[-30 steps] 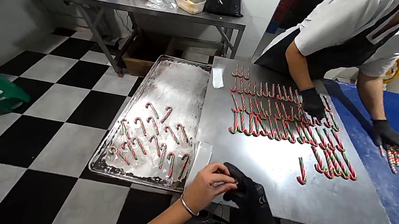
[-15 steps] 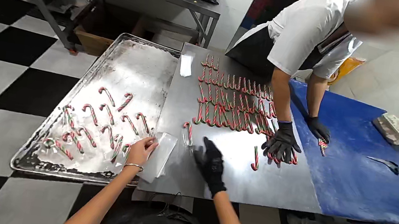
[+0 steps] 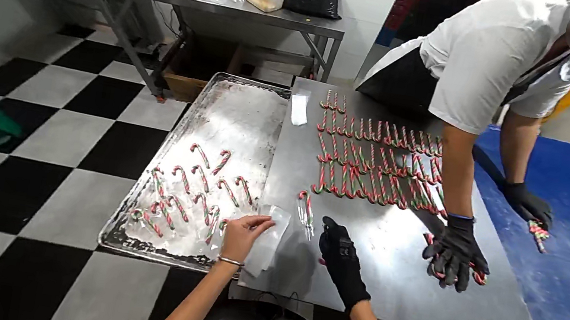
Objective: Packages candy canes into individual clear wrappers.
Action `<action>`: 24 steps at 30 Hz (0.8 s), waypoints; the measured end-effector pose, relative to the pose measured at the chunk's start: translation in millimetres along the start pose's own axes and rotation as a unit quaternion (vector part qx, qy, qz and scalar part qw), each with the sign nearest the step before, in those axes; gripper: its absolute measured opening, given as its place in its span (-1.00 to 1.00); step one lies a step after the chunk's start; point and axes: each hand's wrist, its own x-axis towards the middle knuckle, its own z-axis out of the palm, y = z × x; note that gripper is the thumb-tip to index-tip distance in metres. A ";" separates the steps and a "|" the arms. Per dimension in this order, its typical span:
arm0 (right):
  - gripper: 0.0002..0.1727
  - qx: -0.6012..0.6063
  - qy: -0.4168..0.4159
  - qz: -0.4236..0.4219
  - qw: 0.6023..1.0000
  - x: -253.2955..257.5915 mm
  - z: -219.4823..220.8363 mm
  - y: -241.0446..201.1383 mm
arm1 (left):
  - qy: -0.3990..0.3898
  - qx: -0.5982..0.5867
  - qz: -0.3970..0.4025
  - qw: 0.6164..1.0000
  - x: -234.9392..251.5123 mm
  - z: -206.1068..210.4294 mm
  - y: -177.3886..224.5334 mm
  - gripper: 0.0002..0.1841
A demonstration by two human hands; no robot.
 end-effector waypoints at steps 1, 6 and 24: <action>-0.51 0.126 0.041 -0.035 0.991 -7.8 -2.5 -13.8 | 0.006 0.009 0.050 0.999 -1.8 0.3 1.5 -0.76; -0.44 0.295 0.221 -0.186 0.911 -43.2 -18.7 -79.4 | 0.015 0.022 0.207 0.978 -5.8 3.2 27.2 -0.74; -0.66 0.217 0.118 -0.028 0.969 28.6 52.8 -34.4 | -0.142 0.207 -0.183 0.950 35.3 1.3 -18.4 -0.30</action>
